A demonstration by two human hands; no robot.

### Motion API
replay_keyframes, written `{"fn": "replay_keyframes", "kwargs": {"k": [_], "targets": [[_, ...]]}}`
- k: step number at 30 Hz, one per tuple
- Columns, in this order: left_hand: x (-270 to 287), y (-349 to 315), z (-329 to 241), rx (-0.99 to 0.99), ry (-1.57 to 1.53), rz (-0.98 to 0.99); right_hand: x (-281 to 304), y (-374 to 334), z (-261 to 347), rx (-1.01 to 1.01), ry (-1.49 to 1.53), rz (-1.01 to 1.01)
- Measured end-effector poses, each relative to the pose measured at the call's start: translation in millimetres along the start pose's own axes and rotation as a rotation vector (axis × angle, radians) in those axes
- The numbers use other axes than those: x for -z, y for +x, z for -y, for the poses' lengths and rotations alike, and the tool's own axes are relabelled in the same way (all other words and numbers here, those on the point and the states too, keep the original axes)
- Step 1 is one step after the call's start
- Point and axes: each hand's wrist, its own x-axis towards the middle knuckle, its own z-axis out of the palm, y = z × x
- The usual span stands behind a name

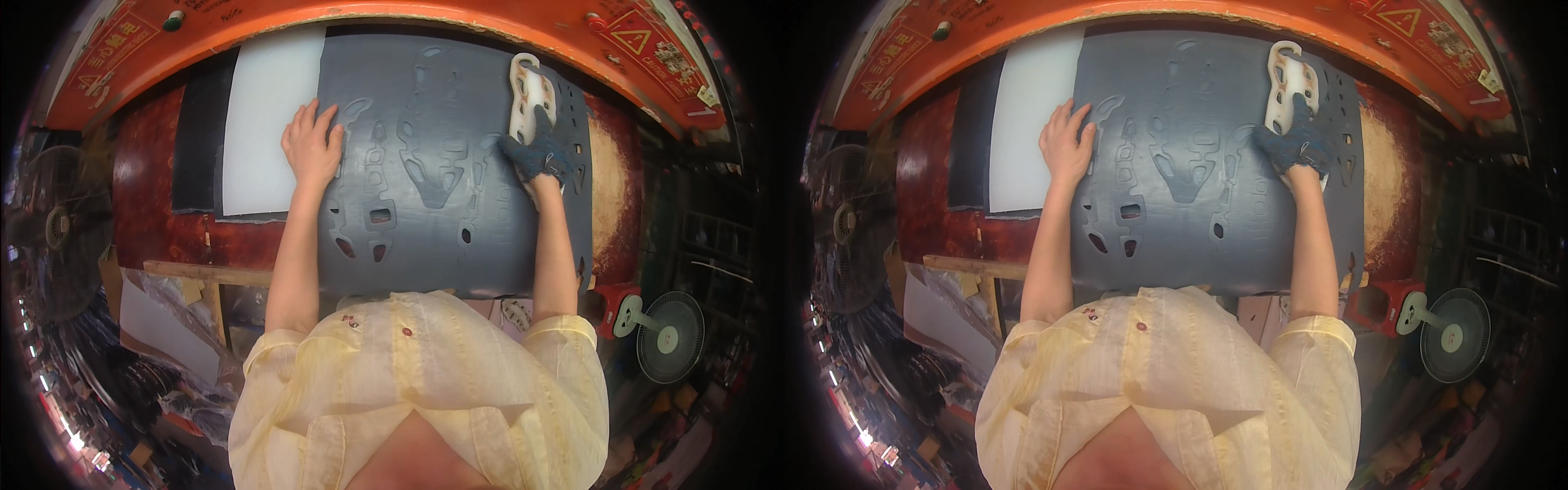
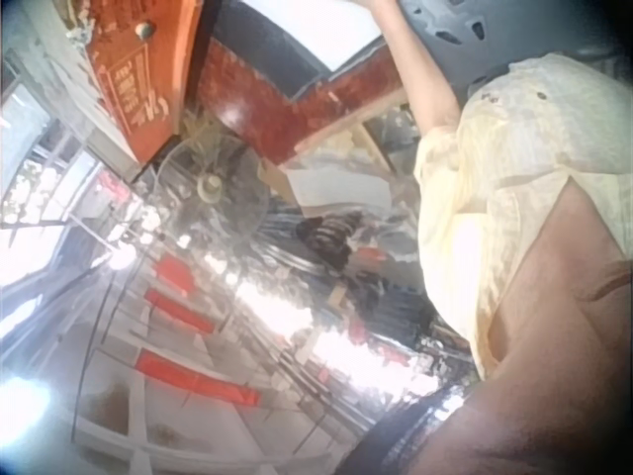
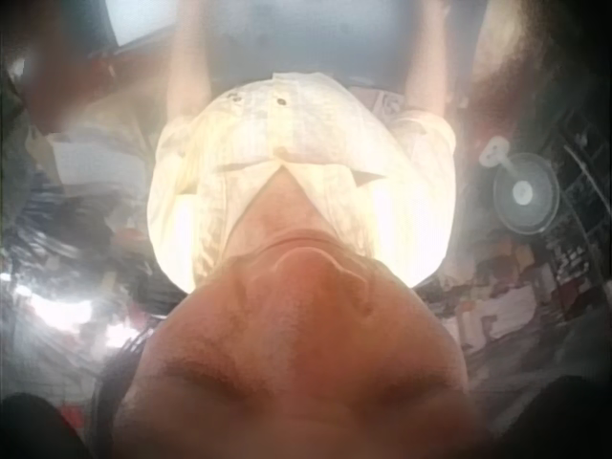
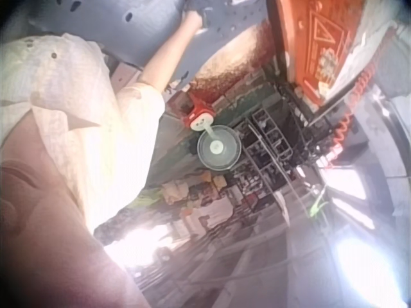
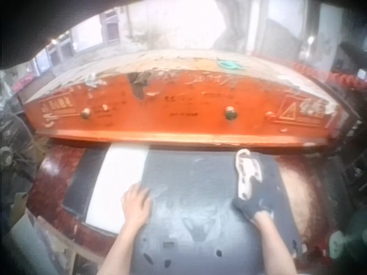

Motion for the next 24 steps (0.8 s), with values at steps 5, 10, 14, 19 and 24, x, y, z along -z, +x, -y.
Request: {"fn": "replay_keyframes", "kwargs": {"k": [5, 10, 14, 19, 24], "targets": [[0, 0, 0, 0.003, 0.001, 0.011, -4, 1, -1, 0.032, -0.012, -0.046], [0, 1, 2, -0.004, -0.006, 0.013, 1, -3, 1, 0.024, -0.006, -0.041], [-1, 1, 3, -0.011, 0.0, 0.006, 3, -2, 1, 0.055, -0.1, -0.049], [1, 1, 3, -0.029, -0.057, -0.066, -1, 0, -3, 0.03, -0.01, -0.045], [14, -5, -19, -0.212, -0.087, -0.148, 0, 0, -5, 0.027, -0.022, -0.041]]}}
